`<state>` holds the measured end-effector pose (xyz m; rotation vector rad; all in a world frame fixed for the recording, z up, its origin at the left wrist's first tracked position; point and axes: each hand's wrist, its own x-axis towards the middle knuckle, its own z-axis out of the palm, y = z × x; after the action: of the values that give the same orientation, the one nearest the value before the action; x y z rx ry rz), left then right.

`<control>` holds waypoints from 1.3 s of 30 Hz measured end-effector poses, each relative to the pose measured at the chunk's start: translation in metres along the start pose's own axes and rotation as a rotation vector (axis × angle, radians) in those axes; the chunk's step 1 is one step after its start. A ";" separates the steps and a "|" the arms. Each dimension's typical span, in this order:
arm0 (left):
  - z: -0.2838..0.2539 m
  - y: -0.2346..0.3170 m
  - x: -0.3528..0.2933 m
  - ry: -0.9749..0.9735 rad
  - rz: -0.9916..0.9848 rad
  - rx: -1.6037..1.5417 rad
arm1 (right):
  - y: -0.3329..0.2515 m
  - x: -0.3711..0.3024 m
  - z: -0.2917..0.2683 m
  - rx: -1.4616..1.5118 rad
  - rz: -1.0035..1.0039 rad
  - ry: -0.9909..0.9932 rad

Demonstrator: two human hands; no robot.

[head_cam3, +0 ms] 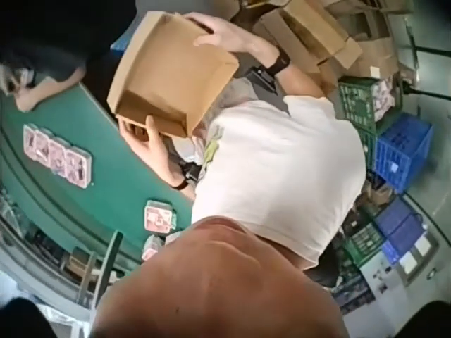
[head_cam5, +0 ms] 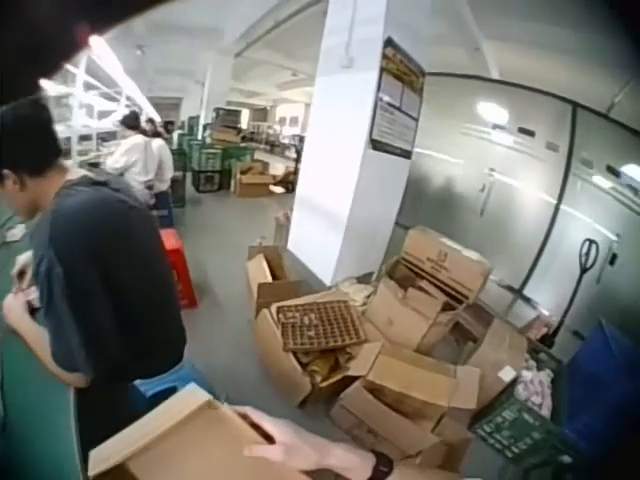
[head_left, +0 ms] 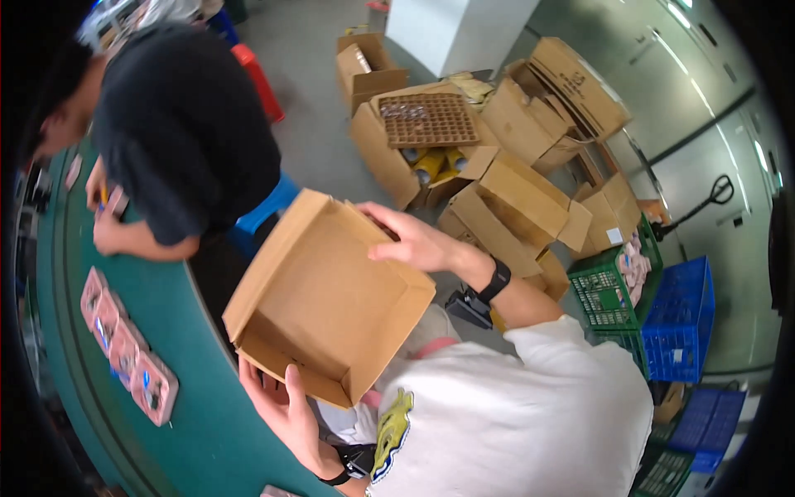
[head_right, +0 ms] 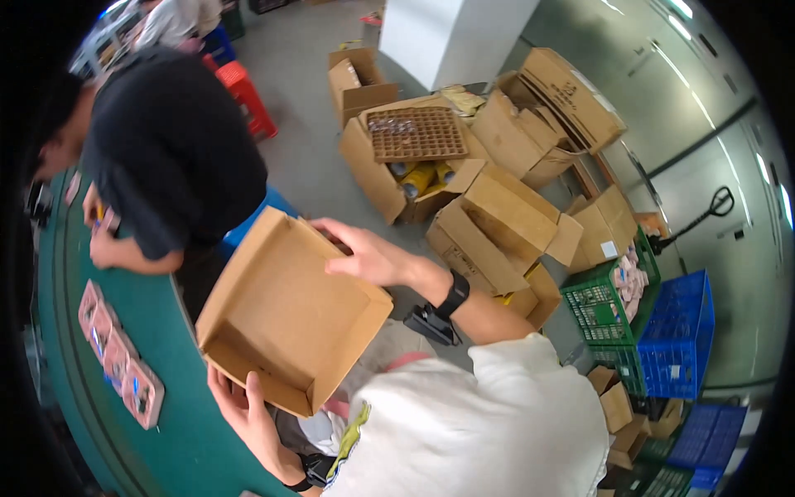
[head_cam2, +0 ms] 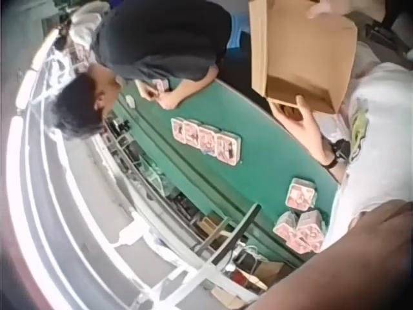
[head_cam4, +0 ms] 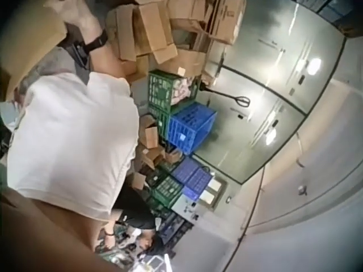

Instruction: Assembling small electronic components into pink trays at a factory workbench.

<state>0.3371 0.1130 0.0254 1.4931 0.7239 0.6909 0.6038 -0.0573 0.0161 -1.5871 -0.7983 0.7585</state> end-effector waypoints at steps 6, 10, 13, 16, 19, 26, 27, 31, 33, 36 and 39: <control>0.097 -0.109 0.109 -0.306 -0.037 0.346 | 0.027 -0.011 -0.049 -0.474 0.355 0.259; 0.205 -0.128 0.160 -0.376 0.267 0.637 | 0.089 -0.007 -0.071 -0.507 0.421 0.498; 0.231 -0.152 0.195 -0.814 0.945 0.935 | 0.098 -0.014 -0.087 -0.532 0.514 0.627; 0.258 -0.134 0.207 -1.416 1.108 0.999 | 0.060 -0.030 -0.118 -0.541 0.581 0.596; 0.290 -0.102 0.201 -1.420 1.217 1.068 | 0.022 -0.044 -0.160 -0.570 0.573 0.586; 0.373 0.015 0.201 -1.678 1.133 1.136 | -0.030 -0.075 -0.232 -0.513 0.591 0.677; 0.391 0.033 0.200 -1.674 1.105 1.189 | -0.027 -0.081 -0.235 -0.498 0.605 0.707; 0.434 0.054 0.187 -1.529 1.298 1.238 | -0.058 -0.099 -0.265 -0.410 0.687 0.818; 0.457 0.081 0.184 -1.551 1.285 1.197 | -0.091 -0.103 -0.273 -0.304 0.776 0.877; 0.505 0.117 0.172 -1.542 1.235 1.101 | -0.111 -0.120 -0.284 -0.301 0.819 1.003; 0.536 0.158 0.165 -1.707 1.163 0.998 | -0.117 -0.133 -0.290 -0.276 0.848 1.114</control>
<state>0.8652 -0.0938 0.1593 2.5947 -1.4226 -0.4642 0.7576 -0.3126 0.1800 -2.2345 0.6494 0.1955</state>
